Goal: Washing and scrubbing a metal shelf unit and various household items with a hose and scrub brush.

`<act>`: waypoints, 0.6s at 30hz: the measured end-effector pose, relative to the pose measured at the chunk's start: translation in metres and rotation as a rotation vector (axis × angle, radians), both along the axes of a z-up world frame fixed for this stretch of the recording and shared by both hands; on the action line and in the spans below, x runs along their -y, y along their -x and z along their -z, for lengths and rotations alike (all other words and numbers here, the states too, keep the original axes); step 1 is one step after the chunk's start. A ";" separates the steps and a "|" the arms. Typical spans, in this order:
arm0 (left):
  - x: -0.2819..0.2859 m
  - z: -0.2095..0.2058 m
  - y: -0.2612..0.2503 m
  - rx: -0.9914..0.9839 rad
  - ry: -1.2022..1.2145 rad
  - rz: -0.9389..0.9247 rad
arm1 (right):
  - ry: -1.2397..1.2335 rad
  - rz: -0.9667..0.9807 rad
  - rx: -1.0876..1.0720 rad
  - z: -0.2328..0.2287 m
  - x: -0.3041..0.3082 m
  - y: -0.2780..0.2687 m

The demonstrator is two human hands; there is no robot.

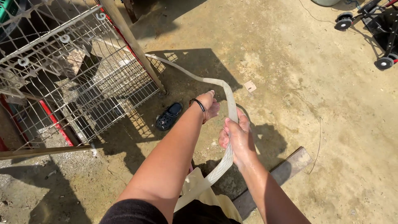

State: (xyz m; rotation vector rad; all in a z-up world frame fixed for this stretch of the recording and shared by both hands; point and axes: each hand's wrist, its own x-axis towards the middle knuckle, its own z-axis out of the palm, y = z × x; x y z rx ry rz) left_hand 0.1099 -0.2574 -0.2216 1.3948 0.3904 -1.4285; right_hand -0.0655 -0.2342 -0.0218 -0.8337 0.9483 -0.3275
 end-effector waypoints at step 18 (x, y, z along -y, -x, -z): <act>0.149 0.018 -0.088 -0.314 0.296 -0.444 | -0.006 -0.376 -0.441 -0.014 0.147 0.007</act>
